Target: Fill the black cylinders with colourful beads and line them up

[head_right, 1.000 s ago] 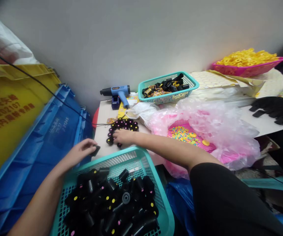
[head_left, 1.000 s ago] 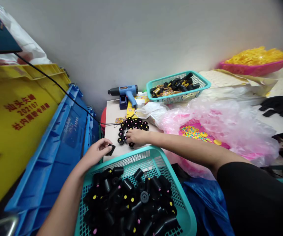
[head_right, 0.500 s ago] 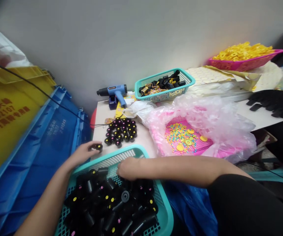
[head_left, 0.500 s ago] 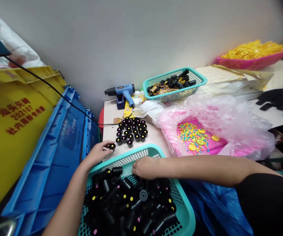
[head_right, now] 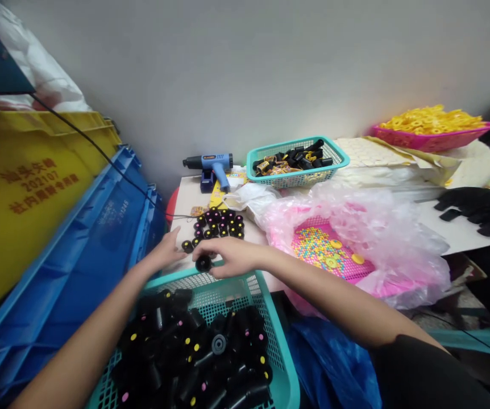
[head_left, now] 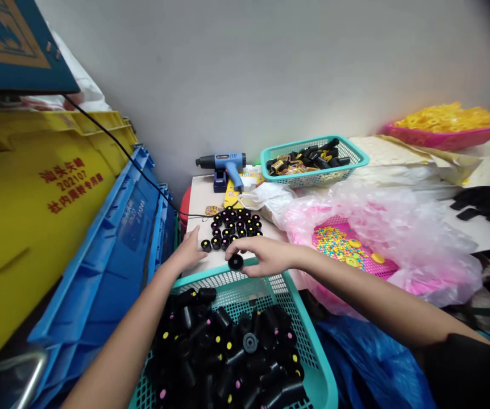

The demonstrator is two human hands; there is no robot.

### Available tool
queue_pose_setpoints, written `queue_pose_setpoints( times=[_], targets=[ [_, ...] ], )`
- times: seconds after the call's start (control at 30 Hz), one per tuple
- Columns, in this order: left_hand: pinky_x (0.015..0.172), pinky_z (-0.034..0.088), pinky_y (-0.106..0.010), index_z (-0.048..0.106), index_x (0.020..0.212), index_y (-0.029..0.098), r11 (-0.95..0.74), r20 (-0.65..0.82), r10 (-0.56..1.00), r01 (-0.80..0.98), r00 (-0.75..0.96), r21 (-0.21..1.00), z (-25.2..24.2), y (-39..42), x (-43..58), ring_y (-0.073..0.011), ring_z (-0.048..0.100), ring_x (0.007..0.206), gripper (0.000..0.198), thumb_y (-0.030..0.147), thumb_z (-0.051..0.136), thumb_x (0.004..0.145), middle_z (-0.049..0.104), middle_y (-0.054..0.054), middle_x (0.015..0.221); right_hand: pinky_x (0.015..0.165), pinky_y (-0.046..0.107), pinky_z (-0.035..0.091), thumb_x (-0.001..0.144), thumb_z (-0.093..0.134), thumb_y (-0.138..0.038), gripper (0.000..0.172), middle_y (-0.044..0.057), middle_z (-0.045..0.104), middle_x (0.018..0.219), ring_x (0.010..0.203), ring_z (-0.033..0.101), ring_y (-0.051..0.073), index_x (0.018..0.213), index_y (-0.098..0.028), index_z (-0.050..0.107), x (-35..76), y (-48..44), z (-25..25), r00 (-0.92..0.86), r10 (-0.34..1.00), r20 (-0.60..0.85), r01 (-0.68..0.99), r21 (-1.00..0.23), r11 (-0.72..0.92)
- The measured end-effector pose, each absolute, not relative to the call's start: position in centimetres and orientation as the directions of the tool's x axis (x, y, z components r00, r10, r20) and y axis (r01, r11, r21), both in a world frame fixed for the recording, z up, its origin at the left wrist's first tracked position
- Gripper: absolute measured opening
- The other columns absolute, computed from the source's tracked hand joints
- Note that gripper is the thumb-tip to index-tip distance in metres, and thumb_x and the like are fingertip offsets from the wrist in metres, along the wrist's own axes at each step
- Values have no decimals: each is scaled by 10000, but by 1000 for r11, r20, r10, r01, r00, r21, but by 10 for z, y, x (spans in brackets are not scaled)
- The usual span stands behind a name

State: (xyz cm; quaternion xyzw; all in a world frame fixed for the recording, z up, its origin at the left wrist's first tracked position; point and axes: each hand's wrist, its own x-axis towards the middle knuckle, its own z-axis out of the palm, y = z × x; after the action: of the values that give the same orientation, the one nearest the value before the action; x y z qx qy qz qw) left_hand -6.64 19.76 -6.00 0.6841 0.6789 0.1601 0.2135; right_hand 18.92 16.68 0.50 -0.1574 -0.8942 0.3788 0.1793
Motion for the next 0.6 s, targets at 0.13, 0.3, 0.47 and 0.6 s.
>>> queue_pose_setpoints(
  times=[0.13,0.3,0.47,0.6],
  targets=[
    [939,467,-405,591,1129,131,-56,17,998,849,56,525,-27,151,-66,-267,625,998,336,309,513,855,603,-141,1163,923,338,470,734,608,-45,386,71,647,1100,993,598,173,1097,-172,589,194,175,12,-892,384,240,136,-666,733],
    [834,526,-338,619,1110,234,-44,-155,909,458,388,888,-7,74,-36,-229,638,952,363,474,553,846,668,-66,1107,936,367,456,758,739,-197,323,86,622,1055,1008,561,187,1048,-148,605,197,155,14,-811,463,357,150,-639,754],
    [784,533,-292,503,1294,228,192,-235,947,197,222,961,-22,40,-6,-221,634,916,614,603,557,811,656,-73,1112,918,351,470,734,783,-409,472,108,606,1103,1037,547,200,1109,-163,633,193,103,-4,-752,572,327,277,-631,725],
    [490,470,-253,566,1168,250,314,-338,916,139,215,939,-41,28,-13,-148,525,523,524,638,497,823,629,2,780,889,315,475,895,618,-358,304,75,695,1078,993,621,165,1148,-191,638,247,102,-8,-627,748,217,473,-657,587]
  ],
)
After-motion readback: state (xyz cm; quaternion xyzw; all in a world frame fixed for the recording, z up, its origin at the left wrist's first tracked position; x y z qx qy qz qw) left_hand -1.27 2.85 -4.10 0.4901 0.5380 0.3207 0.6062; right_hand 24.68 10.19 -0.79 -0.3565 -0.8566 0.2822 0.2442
